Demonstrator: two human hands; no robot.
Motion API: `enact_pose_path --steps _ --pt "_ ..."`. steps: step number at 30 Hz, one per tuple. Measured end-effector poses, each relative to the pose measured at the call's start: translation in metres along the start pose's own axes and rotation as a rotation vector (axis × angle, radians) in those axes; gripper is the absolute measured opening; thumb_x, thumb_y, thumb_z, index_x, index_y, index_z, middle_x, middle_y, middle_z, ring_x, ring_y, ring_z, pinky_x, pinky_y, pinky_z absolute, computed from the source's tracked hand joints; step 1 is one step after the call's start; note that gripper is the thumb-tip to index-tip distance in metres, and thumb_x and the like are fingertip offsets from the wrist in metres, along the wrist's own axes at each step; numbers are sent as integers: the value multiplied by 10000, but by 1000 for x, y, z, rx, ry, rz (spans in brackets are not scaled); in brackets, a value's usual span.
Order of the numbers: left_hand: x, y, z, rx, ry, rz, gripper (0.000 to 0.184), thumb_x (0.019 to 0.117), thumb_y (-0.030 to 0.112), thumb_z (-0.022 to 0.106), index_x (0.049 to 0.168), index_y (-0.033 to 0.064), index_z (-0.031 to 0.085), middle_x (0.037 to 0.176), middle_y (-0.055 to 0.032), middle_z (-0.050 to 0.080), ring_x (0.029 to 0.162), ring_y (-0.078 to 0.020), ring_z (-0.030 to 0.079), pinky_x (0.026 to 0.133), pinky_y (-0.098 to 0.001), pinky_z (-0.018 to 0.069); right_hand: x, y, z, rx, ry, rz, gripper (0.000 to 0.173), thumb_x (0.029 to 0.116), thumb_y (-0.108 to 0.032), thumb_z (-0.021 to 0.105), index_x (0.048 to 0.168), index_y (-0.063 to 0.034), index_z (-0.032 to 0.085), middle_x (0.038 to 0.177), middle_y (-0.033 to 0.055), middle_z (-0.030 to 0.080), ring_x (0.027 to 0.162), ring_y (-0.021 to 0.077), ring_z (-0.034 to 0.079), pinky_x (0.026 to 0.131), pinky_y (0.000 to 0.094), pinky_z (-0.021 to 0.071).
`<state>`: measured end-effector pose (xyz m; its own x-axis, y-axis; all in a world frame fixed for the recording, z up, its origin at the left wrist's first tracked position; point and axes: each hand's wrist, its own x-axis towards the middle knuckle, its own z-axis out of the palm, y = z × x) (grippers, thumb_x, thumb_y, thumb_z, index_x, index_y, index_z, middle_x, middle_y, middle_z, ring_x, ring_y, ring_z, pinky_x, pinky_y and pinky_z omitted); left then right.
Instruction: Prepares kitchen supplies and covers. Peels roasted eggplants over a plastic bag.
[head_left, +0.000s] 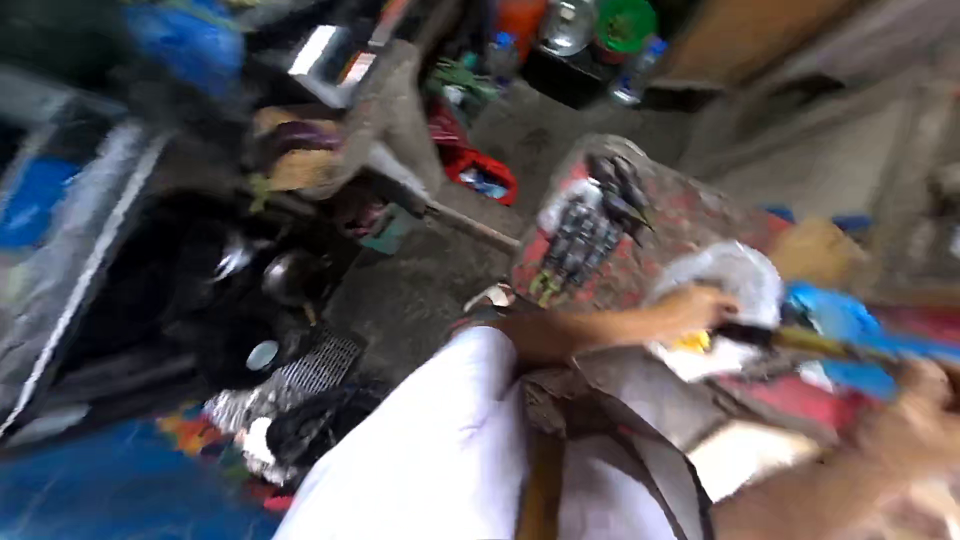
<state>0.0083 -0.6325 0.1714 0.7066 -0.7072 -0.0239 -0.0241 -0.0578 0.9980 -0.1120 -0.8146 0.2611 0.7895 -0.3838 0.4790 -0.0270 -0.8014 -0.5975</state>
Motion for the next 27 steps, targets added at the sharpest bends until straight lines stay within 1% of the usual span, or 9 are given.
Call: enact_pose_path --steps 2,5,7,10,16,18,22,24,27 --pt "4 -7 3 -22 0 17 215 1011 10 574 1161 -56 712 1162 -216 711 1109 -280 679 1017 -423 526 -2 -1 2 -19 71 93 325 1016 -101 586 1202 163 559 1117 200 651 1014 111 650 917 273 555" --pt "12 -15 6 82 -8 54 230 1020 51 568 1179 -49 701 1170 -187 718 1105 -237 693 1021 -384 537 6 -14 11 1 179 186 269 983 -81 626 1133 142 624 1051 180 686 940 131 679 869 297 584" --pt "17 -20 8 111 7 71 237 1018 50 563 1182 -62 691 1163 -194 719 1090 -241 699 1003 -383 547 11 -17 11 47 192 263 242 985 -85 619 1131 107 637 1045 153 694 934 137 689 864 311 593" --pt "18 -26 11 107 38 95 243 1017 90 595 1185 -62 683 1150 -192 720 1055 -234 707 975 -379 557 14 -19 12 115 227 277 210 976 -60 626 1117 94 648 1018 130 702 902 130 693 832 305 596" --pt "17 -25 23 67 97 253 217 994 128 646 1134 -17 727 1092 -155 728 999 -186 701 922 -316 558 13 -23 14 177 285 269 131 991 -52 610 1071 46 644 954 67 687 855 95 687 805 281 600" --pt "20 -25 26 43 106 291 235 982 140 667 1147 -14 733 1107 -162 726 1024 -205 691 941 -331 543 12 -25 15 195 311 263 109 989 -40 608 1063 34 640 949 54 681 844 85 684 792 269 600" --pt "26 -26 27 32 55 333 285 973 172 680 1203 10 728 1188 -159 720 1163 -271 653 1053 -438 479 14 -30 18 220 329 268 99 985 -41 619 1055 26 638 937 47 674 834 86 681 780 269 601" --pt "28 -27 27 27 65 365 273 962 160 692 1185 9 737 1172 -158 727 1155 -283 655 1058 -467 465 15 -33 20 219 340 264 93 982 -39 623 1047 25 635 923 42 675 823 81 682 771 264 601" --pt "27 -26 28 26 92 383 217 952 141 706 1122 12 750 1109 -142 736 1067 -259 667 1009 -458 474 17 -40 23 215 346 270 91 982 -34 622 1051 25 638 929 44 678 824 78 683 775 260 601"
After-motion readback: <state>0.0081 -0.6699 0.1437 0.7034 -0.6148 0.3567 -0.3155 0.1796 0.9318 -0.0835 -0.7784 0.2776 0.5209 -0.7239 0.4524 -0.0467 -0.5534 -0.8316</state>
